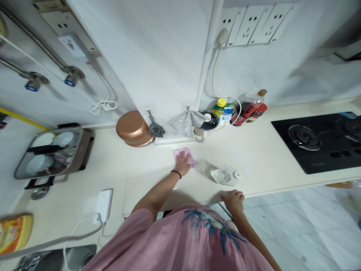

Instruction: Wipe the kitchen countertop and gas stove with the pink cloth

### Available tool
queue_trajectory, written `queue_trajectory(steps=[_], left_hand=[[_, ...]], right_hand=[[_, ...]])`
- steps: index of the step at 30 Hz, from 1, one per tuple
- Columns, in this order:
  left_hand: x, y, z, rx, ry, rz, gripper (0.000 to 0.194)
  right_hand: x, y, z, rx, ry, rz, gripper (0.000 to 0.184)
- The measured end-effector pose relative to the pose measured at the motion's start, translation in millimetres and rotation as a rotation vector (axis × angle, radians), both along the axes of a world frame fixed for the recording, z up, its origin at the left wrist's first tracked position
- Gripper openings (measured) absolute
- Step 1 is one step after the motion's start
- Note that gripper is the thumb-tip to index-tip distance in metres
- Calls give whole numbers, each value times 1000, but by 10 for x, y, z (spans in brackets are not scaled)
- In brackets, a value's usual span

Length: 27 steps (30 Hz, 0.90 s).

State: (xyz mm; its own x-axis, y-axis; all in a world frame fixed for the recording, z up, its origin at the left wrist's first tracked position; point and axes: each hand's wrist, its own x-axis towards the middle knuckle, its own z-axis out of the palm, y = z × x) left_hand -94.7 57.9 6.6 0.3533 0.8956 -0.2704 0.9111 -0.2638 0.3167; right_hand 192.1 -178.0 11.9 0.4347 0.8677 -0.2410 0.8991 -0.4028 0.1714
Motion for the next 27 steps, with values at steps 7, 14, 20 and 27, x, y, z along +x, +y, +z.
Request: queue_trajectory(steps=[7, 14, 20, 27], left_hand=[[956, 394, -48, 1, -101, -251, 81], [1203, 917, 7, -24, -100, -225, 82], [1241, 901, 19, -22, -108, -230, 81], [929, 148, -63, 49, -82, -333, 82]], right_hand=[[9, -37, -22, -37, -40, 59, 84], [5, -42, -38, -4, 86, -30, 80], [0, -24, 5, -50, 100, -65, 82], [-9, -21, 10, 20, 55, -29, 79]])
